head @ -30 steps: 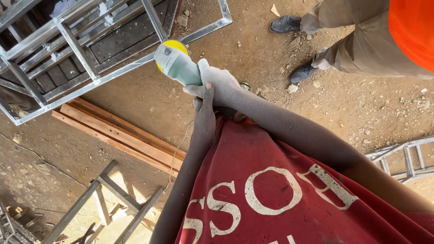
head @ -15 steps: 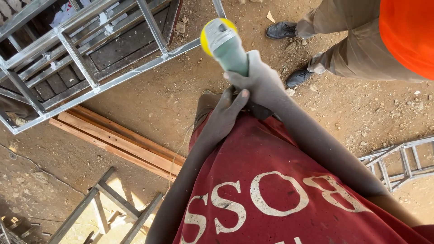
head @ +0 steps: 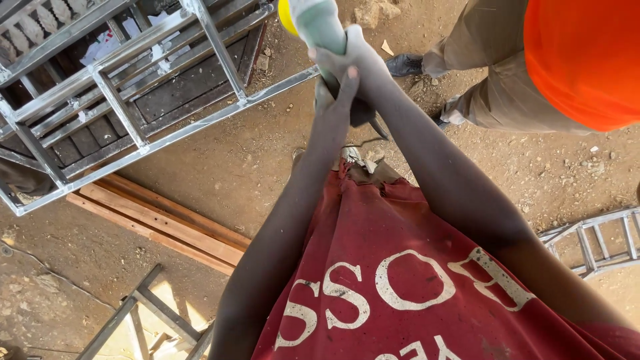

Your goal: The person uses a handheld angle grinder to smooth the weld joints on a metal gate frame.

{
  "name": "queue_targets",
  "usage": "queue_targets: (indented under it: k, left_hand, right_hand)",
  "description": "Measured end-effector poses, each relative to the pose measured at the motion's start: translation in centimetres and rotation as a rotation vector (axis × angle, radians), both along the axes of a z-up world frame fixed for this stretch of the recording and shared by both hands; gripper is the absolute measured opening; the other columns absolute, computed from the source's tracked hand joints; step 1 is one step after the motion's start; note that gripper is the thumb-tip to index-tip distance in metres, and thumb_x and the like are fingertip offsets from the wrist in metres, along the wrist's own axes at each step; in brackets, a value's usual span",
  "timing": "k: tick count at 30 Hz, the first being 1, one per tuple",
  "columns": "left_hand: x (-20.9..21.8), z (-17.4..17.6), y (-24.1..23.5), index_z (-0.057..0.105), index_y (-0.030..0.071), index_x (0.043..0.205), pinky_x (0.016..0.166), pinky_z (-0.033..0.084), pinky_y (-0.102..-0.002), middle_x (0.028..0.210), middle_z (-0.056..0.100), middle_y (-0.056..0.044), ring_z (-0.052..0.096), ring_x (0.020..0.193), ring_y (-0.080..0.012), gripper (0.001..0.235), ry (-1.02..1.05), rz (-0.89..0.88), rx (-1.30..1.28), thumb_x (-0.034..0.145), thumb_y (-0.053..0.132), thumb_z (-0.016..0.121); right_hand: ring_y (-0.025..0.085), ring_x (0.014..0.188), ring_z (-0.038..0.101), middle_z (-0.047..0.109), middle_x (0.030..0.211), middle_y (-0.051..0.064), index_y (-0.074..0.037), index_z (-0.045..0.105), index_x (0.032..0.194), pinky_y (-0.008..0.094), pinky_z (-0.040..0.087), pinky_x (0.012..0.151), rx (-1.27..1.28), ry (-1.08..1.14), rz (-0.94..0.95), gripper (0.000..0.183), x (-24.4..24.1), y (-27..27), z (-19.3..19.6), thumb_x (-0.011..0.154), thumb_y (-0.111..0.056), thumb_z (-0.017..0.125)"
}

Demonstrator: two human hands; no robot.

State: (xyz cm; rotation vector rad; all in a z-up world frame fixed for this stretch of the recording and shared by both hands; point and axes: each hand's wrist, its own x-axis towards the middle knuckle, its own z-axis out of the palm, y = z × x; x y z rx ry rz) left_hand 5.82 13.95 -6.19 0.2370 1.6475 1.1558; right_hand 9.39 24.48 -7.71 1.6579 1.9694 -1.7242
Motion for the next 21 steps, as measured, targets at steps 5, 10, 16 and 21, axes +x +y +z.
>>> queue_targets:
  k: [5,10,16,21]
  left_hand:
    - [0.0,0.8,-0.3,0.028,0.003,0.154,0.115,0.046,-0.045,0.153,0.046,-0.022,0.050,0.140,-0.0338,0.101,0.024,-0.036,0.114,0.078,0.065,0.054]
    - [0.7,3.2,-0.5,0.014,-0.007,0.159,0.124,0.023,-0.062,0.159,0.027,-0.037,0.029,0.149,-0.0497,0.110,0.054,-0.087,0.039,0.088,0.066,0.058]
    - [-2.0,-0.7,0.6,0.019,-0.004,0.159,0.112,0.045,-0.064,0.145,0.044,-0.038,0.053,0.132,-0.0479,0.107,0.080,-0.006,0.135,0.089,0.065,0.063]
    - [-0.7,1.4,-0.4,0.021,-0.003,0.159,0.116,0.035,-0.067,0.150,0.038,-0.041,0.041,0.142,-0.0539,0.104,0.074,-0.052,0.062,0.090,0.064,0.058]
  right_hand:
    - [0.013,0.082,0.058,0.058,0.097,0.003,-0.007,0.038,0.120,0.029,0.051,0.069,-0.093,0.168,-0.010,0.059,0.3,0.3,-0.5,0.078,-0.031,0.073]
    - [0.017,0.085,0.058,0.058,0.099,0.005,-0.006,0.039,0.121,0.032,0.051,0.072,-0.046,0.177,0.011,0.059,0.4,-0.4,-0.6,0.079,-0.029,0.073]
    - [0.024,0.091,0.057,0.058,0.103,0.010,-0.003,0.039,0.122,0.037,0.049,0.077,-0.008,0.182,0.054,0.058,-1.6,1.3,-1.8,0.080,-0.027,0.073]
    - [0.029,0.096,0.056,0.058,0.106,0.013,-0.001,0.040,0.123,0.040,0.049,0.080,0.028,0.193,0.075,0.058,0.0,-0.4,-2.1,0.082,-0.025,0.073]
